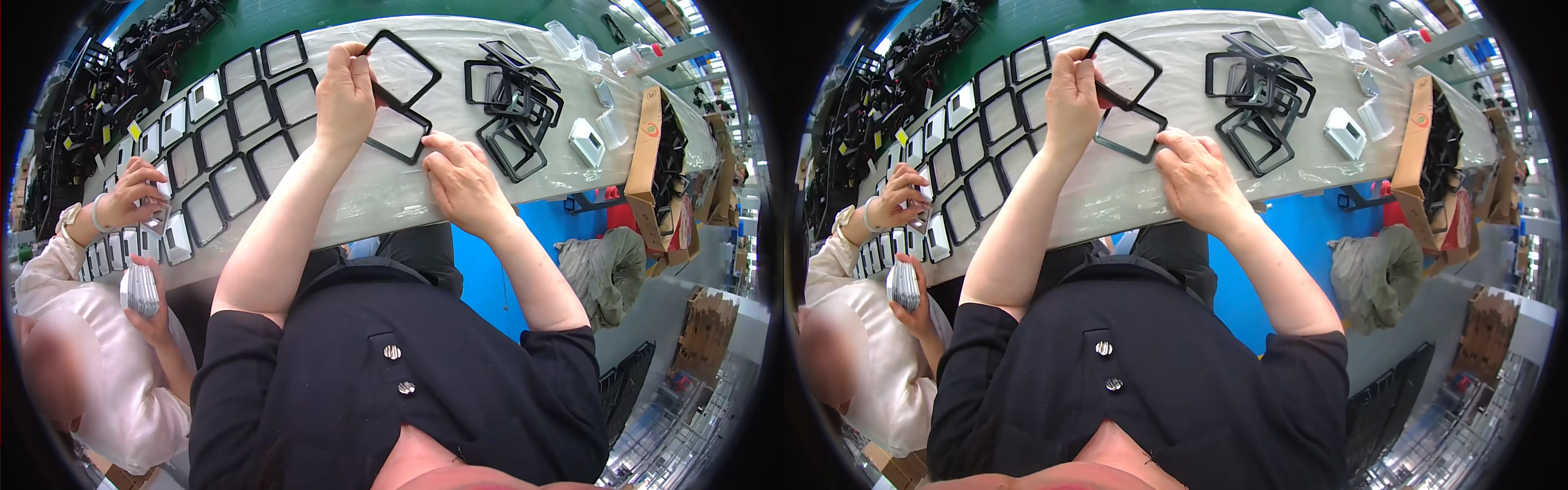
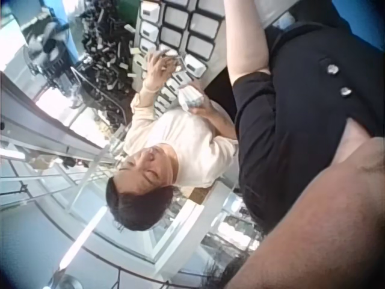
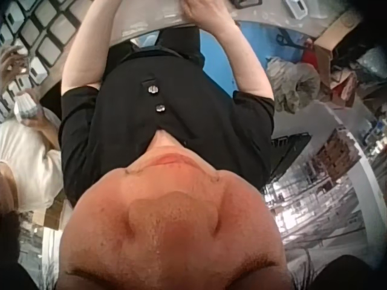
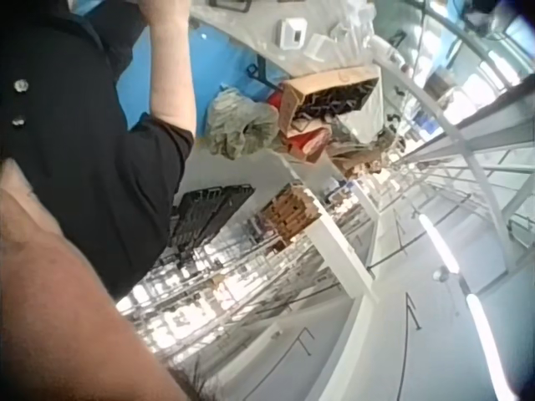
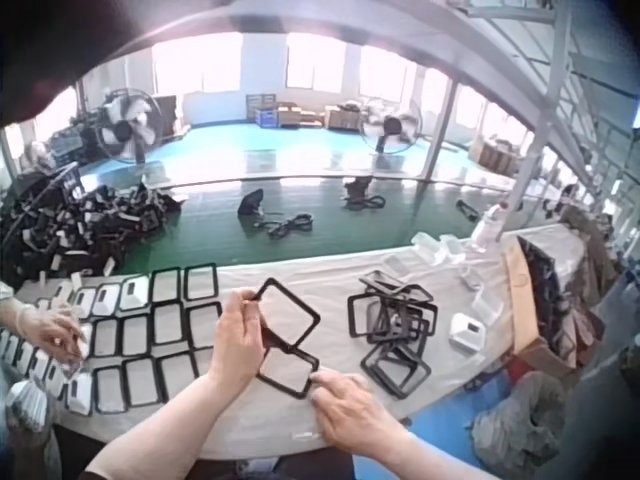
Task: The person assembles components by fitting transparent covers into black frames, pressing them securely into place by hand, and setting the assembled pieces onto the table.
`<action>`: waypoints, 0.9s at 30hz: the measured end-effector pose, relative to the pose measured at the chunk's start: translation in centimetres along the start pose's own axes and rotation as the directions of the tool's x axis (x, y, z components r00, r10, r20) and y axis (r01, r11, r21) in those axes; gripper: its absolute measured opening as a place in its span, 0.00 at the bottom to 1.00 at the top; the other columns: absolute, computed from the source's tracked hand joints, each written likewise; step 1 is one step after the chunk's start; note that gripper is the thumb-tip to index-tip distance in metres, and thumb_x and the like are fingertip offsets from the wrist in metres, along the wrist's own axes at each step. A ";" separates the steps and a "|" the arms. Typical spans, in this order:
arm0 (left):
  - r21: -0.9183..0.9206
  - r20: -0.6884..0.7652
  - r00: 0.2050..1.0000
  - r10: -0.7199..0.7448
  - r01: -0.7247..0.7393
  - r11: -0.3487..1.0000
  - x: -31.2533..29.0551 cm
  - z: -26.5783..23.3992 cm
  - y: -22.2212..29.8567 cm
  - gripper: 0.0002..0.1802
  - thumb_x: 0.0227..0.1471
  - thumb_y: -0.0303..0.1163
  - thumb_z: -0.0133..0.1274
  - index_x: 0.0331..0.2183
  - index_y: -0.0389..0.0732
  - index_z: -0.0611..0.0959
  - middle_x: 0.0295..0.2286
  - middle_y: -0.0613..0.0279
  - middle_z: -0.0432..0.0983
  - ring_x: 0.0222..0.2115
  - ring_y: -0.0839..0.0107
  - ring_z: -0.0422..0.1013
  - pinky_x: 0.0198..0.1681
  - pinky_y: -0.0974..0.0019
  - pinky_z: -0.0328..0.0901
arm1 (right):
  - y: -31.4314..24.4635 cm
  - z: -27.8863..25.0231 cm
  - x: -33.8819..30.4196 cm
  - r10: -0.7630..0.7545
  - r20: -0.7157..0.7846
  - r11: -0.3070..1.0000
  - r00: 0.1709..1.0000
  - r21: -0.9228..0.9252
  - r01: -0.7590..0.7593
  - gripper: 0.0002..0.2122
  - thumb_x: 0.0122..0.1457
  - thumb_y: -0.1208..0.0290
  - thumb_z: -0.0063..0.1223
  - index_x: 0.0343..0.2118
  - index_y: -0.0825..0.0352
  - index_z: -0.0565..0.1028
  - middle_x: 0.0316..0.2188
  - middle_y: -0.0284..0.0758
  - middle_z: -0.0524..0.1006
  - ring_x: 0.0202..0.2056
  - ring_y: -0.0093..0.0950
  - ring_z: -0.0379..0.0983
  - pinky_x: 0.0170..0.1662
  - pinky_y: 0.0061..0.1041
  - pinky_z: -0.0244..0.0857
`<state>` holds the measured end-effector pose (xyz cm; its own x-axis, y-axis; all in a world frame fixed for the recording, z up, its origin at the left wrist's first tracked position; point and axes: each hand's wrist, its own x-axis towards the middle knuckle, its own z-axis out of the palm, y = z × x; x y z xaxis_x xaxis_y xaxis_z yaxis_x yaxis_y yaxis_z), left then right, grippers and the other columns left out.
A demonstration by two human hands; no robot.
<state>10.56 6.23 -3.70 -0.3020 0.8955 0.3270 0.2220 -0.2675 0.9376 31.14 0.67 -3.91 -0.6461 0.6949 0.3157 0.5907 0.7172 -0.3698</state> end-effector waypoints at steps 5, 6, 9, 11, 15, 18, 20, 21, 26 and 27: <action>0.302 0.070 0.996 -0.046 0.023 0.953 -2.6 -4.6 3.3 0.10 0.63 0.34 0.46 0.43 0.42 0.77 0.20 0.60 0.75 0.21 0.68 0.75 0.28 0.61 0.67 | 2.3 -1.6 -1.1 0.214 0.078 0.968 0.974 -0.151 -0.200 0.05 0.59 0.73 0.49 0.36 0.66 0.73 0.50 0.41 0.74 0.50 0.41 0.71 0.53 0.41 0.60; 0.307 0.067 0.996 -0.053 0.030 0.951 -3.5 -5.4 3.3 0.10 0.63 0.34 0.46 0.43 0.42 0.77 0.20 0.60 0.75 0.21 0.68 0.75 0.28 0.61 0.67 | 2.9 -2.2 -1.1 0.214 0.037 0.972 0.976 -0.111 -0.209 0.04 0.58 0.74 0.50 0.34 0.67 0.74 0.46 0.41 0.75 0.48 0.40 0.72 0.52 0.41 0.62; 0.625 0.181 0.983 0.002 -0.117 0.772 -5.9 -6.6 2.3 0.14 0.59 0.38 0.52 0.44 0.43 0.80 0.33 0.56 0.80 0.37 0.58 0.76 0.41 0.57 0.69 | 3.9 -3.7 -0.6 0.282 0.003 0.957 0.960 0.072 -0.281 0.04 0.56 0.75 0.51 0.29 0.69 0.75 0.38 0.41 0.76 0.44 0.40 0.72 0.48 0.37 0.65; 0.738 0.260 0.946 0.193 -0.323 0.592 -7.1 -6.5 1.8 0.20 0.56 0.40 0.55 0.49 0.43 0.79 0.46 0.54 0.75 0.50 0.56 0.68 0.51 0.56 0.65 | 4.0 -4.2 0.5 0.183 -0.148 0.982 0.972 -0.022 -0.188 0.04 0.57 0.75 0.52 0.32 0.68 0.78 0.35 0.39 0.75 0.36 0.38 0.73 0.41 0.31 0.68; 0.686 0.498 0.867 -0.024 -0.377 0.622 -9.6 -8.6 3.2 0.45 0.47 0.45 0.63 0.62 0.45 0.63 0.59 0.52 0.60 0.61 0.51 0.55 0.64 0.52 0.54 | 2.4 -4.0 1.8 0.496 0.102 0.701 0.863 0.539 -0.467 0.06 0.61 0.73 0.54 0.38 0.68 0.79 0.30 0.29 0.75 0.31 0.17 0.70 0.36 0.17 0.64; 0.671 0.557 0.826 -0.083 -0.389 0.631 -9.5 -9.8 3.5 0.49 0.43 0.41 0.64 0.64 0.46 0.59 0.61 0.51 0.57 0.64 0.52 0.52 0.66 0.53 0.51 | -0.4 -2.7 1.9 0.483 0.291 0.378 0.826 0.781 -0.497 0.12 0.61 0.72 0.57 0.47 0.68 0.75 0.28 0.26 0.77 0.29 0.14 0.70 0.33 0.14 0.61; 0.646 0.587 0.805 -0.090 -0.399 0.651 -8.8 -10.3 3.4 0.48 0.42 0.37 0.63 0.63 0.44 0.60 0.62 0.51 0.57 0.64 0.53 0.52 0.66 0.54 0.51 | -1.3 -1.5 1.6 0.457 0.363 0.274 0.812 0.811 -0.517 0.17 0.59 0.72 0.59 0.50 0.68 0.71 0.28 0.28 0.78 0.28 0.14 0.71 0.31 0.14 0.61; 0.648 0.586 0.805 -0.093 -0.396 0.650 -8.3 -10.4 3.0 0.48 0.42 0.37 0.63 0.63 0.44 0.60 0.62 0.51 0.57 0.64 0.53 0.52 0.66 0.54 0.51 | -1.6 -0.9 1.6 0.464 0.390 0.225 0.795 0.817 -0.532 0.17 0.59 0.72 0.60 0.50 0.69 0.71 0.28 0.29 0.78 0.28 0.15 0.71 0.31 0.14 0.61; 0.540 0.575 0.816 -0.061 -0.323 0.777 -7.3 -10.4 3.1 0.48 0.39 0.32 0.65 0.61 0.41 0.61 0.56 0.49 0.62 0.57 0.50 0.62 0.60 0.56 0.60 | -3.4 0.9 2.0 0.455 0.417 0.094 0.787 0.856 -0.508 0.18 0.58 0.73 0.61 0.49 0.68 0.69 0.28 0.30 0.78 0.28 0.15 0.71 0.29 0.14 0.61; 0.505 0.536 0.840 -0.081 -0.242 0.828 -7.5 -10.1 3.2 0.50 0.38 0.31 0.66 0.61 0.41 0.60 0.54 0.49 0.62 0.55 0.51 0.64 0.57 0.56 0.64 | -3.8 1.1 2.2 0.462 0.416 0.094 0.783 0.855 -0.510 0.18 0.58 0.73 0.61 0.49 0.68 0.69 0.28 0.30 0.78 0.28 0.15 0.71 0.29 0.14 0.61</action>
<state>4.20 -4.89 -1.96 0.2250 0.9649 0.1357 0.7254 -0.2589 0.6378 26.92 -0.55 -2.81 -0.4345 0.8536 -0.2875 -0.0284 -0.3320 -0.9428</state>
